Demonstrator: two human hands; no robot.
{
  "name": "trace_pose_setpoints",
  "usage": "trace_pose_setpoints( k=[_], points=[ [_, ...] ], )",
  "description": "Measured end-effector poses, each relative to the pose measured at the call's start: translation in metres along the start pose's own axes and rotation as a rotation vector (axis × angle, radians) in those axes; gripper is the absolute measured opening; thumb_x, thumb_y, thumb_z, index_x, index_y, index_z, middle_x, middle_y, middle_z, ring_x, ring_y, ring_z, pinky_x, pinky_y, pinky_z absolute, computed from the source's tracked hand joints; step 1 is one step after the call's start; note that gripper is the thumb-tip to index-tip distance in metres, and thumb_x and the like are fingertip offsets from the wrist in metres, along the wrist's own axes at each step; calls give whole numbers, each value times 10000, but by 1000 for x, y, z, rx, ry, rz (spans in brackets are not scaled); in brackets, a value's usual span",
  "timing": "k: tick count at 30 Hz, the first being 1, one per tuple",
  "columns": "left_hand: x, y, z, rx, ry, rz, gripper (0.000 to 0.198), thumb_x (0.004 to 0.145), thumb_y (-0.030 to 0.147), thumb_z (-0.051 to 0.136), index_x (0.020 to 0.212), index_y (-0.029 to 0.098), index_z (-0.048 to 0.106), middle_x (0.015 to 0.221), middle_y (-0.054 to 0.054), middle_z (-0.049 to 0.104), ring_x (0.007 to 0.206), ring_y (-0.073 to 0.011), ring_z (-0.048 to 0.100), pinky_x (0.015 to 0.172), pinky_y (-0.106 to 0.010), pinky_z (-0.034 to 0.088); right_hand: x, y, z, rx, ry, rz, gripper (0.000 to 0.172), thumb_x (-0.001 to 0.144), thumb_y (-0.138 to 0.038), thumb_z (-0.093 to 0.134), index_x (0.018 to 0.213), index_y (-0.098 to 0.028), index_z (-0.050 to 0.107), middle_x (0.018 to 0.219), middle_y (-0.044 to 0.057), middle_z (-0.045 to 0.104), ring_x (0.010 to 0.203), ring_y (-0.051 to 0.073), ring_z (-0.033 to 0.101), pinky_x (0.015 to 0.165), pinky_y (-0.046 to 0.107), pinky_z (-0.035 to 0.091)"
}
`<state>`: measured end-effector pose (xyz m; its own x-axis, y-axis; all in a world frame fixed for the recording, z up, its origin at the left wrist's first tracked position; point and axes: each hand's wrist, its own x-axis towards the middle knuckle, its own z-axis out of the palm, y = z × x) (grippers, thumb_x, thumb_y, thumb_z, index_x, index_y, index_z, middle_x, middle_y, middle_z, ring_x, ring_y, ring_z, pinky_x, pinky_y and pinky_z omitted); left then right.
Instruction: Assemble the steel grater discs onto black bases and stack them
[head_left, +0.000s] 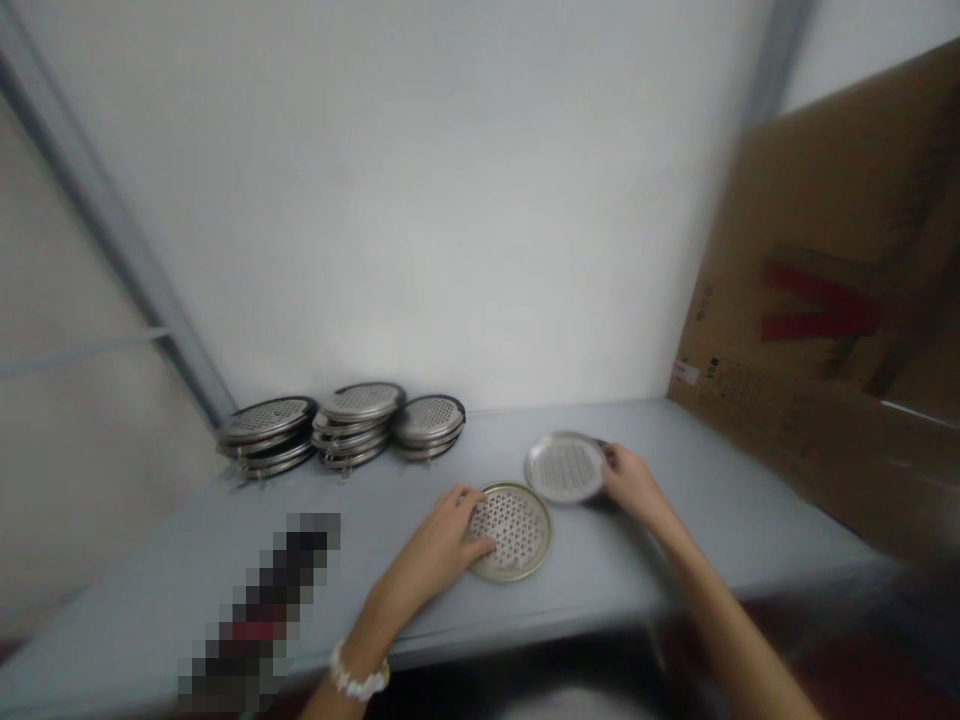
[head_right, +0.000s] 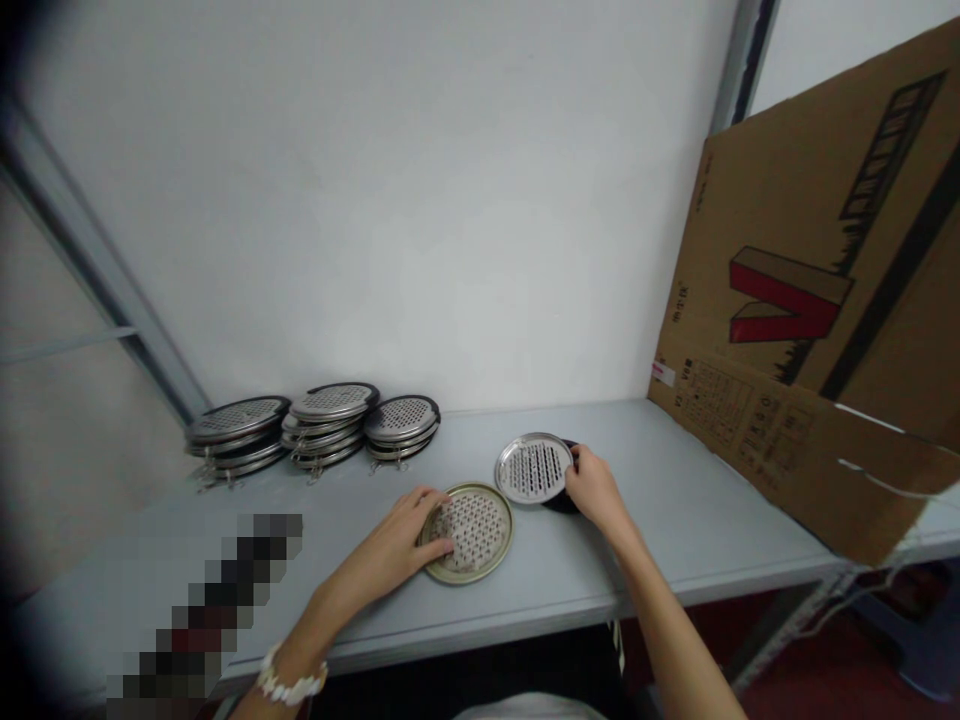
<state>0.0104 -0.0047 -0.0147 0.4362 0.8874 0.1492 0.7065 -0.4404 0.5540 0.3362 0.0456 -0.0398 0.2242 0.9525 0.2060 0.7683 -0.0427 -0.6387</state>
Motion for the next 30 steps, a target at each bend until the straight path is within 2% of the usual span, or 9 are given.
trace_pose_setpoints(
  k=[7,10,15,18,22,24,26,29,30],
  points=[
    [0,-3,-4,-19,-8,12,339,825,324,693,1137,213,620,1244,-110,609,1202,-291,545,1096,-428,404,0,-1,-1,30,7,16,296,837,-133,551,1095,-145,696,913,91,769,883,235,711,717,258,466],
    [0,-3,-4,-11,-15,17,369,821,291,684,1176,215,615,1266,-110,608,1218,-286,543,1118,-423,388,0,-3,-2,53,3,22,286,834,-127,555,1083,-123,696,893,101,765,846,233,705,694,262,458],
    [-1,-2,-5,4,-45,11,451,822,265,670,1262,205,594,1302,-111,609,1243,-276,547,1140,-409,375,-3,-6,-5,133,-13,51,322,838,-102,530,1129,-85,668,720,56,738,665,192,690,623,250,452],
    [-2,-2,-9,-3,-51,13,396,830,293,672,1217,216,634,1309,-104,622,1236,-273,564,1130,-388,392,-3,-7,-7,197,-23,73,326,840,-93,521,1137,-71,653,634,25,708,563,167,665,577,238,453],
    [-3,-6,-15,13,-75,-6,343,886,365,628,1194,218,662,1261,-105,663,1209,-280,589,1106,-391,414,-1,-9,-8,271,-17,103,312,818,-66,528,1104,-70,653,579,0,674,526,148,650,550,222,453],
    [-5,-8,-16,24,-68,-13,411,900,376,616,1280,219,627,1303,-116,647,1252,-285,566,1133,-411,387,0,-10,-8,310,-10,117,306,809,-56,526,1090,-74,647,607,0,678,512,135,644,536,215,457],
    [-6,-7,-18,37,-80,-29,577,861,410,679,1397,235,556,1440,-133,558,1363,-305,478,1177,-447,334,0,-10,-6,356,-7,130,309,808,-57,515,1092,-75,633,651,7,687,492,127,636,512,214,465],
    [-8,-1,-18,54,-209,-18,927,670,462,867,1491,277,477,1616,-131,353,1496,-354,280,1222,-491,252,0,-10,-4,428,-4,139,312,807,-68,502,1099,-79,613,665,4,682,475,130,630,489,220,483],
    [-9,2,-18,61,-257,-7,987,614,459,907,1489,283,486,1637,-125,317,1512,-364,237,1229,-495,233,0,-10,-4,450,-1,139,311,804,-72,501,1096,-84,609,655,-2,675,472,132,629,487,222,487]
  ],
)
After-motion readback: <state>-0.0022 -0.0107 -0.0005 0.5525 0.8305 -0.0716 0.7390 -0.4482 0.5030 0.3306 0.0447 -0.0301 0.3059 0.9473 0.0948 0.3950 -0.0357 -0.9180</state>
